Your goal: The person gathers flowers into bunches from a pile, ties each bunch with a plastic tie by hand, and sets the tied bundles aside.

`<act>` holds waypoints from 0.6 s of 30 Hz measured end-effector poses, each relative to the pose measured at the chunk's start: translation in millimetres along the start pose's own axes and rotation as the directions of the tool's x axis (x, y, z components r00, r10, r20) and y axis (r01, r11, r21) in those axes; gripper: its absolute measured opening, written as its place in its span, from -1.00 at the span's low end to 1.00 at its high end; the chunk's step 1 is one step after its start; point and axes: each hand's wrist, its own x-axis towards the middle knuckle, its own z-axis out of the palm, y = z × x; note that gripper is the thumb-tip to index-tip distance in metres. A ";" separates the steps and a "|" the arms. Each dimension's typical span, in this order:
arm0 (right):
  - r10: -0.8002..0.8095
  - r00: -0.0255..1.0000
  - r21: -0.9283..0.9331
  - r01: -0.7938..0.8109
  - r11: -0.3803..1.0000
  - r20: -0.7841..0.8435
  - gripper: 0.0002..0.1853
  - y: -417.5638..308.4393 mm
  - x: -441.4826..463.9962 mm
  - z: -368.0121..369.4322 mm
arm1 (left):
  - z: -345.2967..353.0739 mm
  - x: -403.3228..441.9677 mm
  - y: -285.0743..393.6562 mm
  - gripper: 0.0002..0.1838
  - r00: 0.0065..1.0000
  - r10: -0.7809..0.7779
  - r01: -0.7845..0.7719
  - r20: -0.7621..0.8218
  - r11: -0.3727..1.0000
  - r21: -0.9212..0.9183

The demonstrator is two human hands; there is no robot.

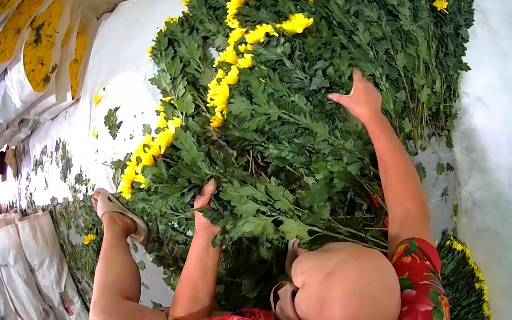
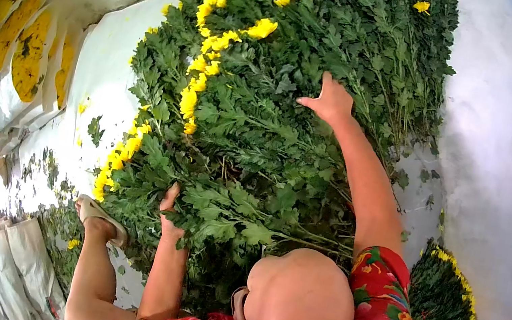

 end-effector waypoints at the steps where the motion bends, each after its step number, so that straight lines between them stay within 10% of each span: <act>1: 0.078 0.953 0.055 -0.098 0.994 0.291 -0.09 3.2 4.8 -11.9 | 4.8 0.3 1.9 -0.58 0.999 -0.025 0.024 -0.029 0.999 -0.031; 4: -0.017 0.984 0.278 -0.033 0.960 0.177 -0.13 16.3 0.0 -28.3 | -1.9 6.3 -2.4 -0.61 0.998 -0.008 0.003 -0.059 0.997 -0.078; 8: 0.133 0.896 0.004 -0.146 0.989 -0.424 -0.38 60.1 33.2 6.1 | 1.7 5.7 -5.3 -0.61 0.978 -0.075 0.060 -0.194 0.995 -0.078; 12: 0.319 0.946 0.361 -0.281 0.889 -0.050 -0.41 71.0 49.9 22.3 | 5.1 11.9 -3.0 -0.60 0.982 -0.066 0.056 -0.176 0.997 -0.061; 18: 0.269 0.912 0.480 -0.094 0.872 -0.310 -0.41 79.7 54.9 31.3 | -3.9 13.9 -2.5 -0.61 0.955 -0.122 0.124 -0.271 0.992 -0.010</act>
